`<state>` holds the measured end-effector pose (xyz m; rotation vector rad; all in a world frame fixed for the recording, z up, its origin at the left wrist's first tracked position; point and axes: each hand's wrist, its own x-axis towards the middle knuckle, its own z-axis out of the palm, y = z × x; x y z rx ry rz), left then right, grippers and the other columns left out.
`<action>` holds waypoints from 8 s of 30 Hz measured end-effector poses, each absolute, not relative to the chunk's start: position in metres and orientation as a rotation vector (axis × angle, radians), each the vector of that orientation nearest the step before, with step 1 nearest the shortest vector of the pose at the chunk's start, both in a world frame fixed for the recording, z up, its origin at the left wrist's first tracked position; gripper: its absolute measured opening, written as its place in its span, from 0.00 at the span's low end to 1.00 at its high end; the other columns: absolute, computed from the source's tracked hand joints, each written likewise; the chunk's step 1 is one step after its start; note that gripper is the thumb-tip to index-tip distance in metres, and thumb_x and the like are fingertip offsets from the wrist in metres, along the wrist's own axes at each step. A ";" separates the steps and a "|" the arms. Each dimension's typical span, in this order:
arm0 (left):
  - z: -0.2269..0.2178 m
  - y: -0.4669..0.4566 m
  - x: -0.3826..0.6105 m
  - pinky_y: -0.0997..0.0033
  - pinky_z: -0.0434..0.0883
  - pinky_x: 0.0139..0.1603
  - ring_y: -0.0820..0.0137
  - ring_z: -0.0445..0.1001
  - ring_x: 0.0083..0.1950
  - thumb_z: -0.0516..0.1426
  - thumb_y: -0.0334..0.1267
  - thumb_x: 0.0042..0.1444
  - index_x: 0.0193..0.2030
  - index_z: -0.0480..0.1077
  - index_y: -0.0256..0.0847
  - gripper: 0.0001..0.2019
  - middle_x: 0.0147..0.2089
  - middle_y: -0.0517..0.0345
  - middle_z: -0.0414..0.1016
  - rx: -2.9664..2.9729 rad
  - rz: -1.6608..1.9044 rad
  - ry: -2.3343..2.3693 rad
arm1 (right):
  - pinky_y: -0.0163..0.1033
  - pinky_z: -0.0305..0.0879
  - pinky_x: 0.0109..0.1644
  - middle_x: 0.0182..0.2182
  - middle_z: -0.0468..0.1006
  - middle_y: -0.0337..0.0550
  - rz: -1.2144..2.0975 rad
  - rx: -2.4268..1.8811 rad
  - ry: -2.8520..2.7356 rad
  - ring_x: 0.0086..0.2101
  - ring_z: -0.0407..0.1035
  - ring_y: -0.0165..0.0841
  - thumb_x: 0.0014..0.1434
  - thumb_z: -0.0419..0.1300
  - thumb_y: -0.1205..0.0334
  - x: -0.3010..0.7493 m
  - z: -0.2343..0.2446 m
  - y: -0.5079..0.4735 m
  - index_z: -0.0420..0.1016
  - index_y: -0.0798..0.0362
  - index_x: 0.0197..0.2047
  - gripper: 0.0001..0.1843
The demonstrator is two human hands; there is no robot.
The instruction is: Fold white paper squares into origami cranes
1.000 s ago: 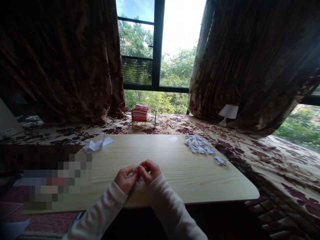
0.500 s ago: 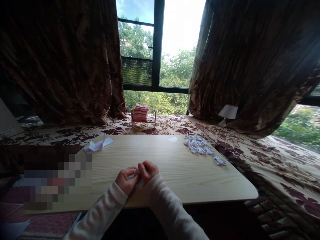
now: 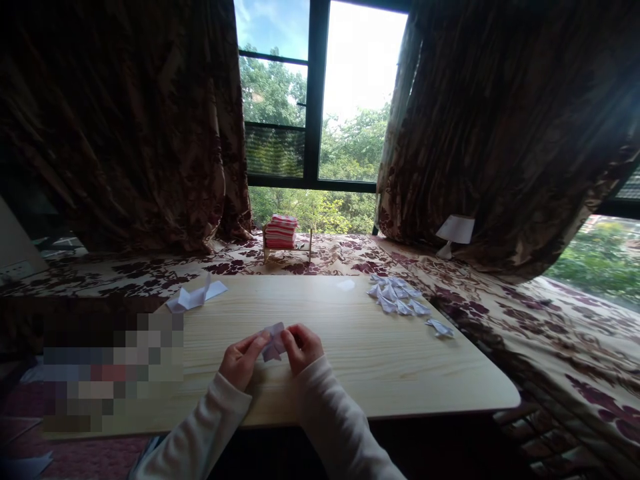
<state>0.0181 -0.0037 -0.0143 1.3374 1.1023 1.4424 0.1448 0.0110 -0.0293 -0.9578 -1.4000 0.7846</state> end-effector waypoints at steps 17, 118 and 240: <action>-0.017 -0.006 0.021 0.76 0.64 0.27 0.71 0.67 0.27 0.57 0.40 0.46 0.23 0.74 0.35 0.10 0.22 0.58 0.70 1.514 1.366 1.056 | 0.31 0.45 0.19 0.14 0.52 0.31 0.747 -0.979 -1.465 0.18 0.48 0.24 0.55 0.50 0.53 0.146 -0.027 0.009 0.57 0.53 0.16 0.20; -0.011 -0.004 0.011 0.73 0.63 0.36 0.69 0.67 0.31 0.56 0.42 0.45 0.21 0.71 0.37 0.11 0.24 0.60 0.71 1.336 1.433 1.080 | 0.39 0.60 0.36 0.30 0.68 0.43 -0.279 -0.826 -1.870 0.32 0.60 0.33 0.55 0.55 0.68 0.145 -0.013 -0.005 0.73 0.52 0.30 0.07; -0.026 -0.002 0.020 0.68 0.65 0.43 0.68 0.68 0.40 0.60 0.42 0.40 0.46 0.67 0.40 0.24 0.40 0.54 0.69 1.249 1.654 1.174 | 0.31 0.52 0.21 0.20 0.62 0.35 0.548 -0.965 -1.454 0.19 0.55 0.24 0.51 0.58 0.61 0.159 -0.040 0.003 0.68 0.55 0.22 0.09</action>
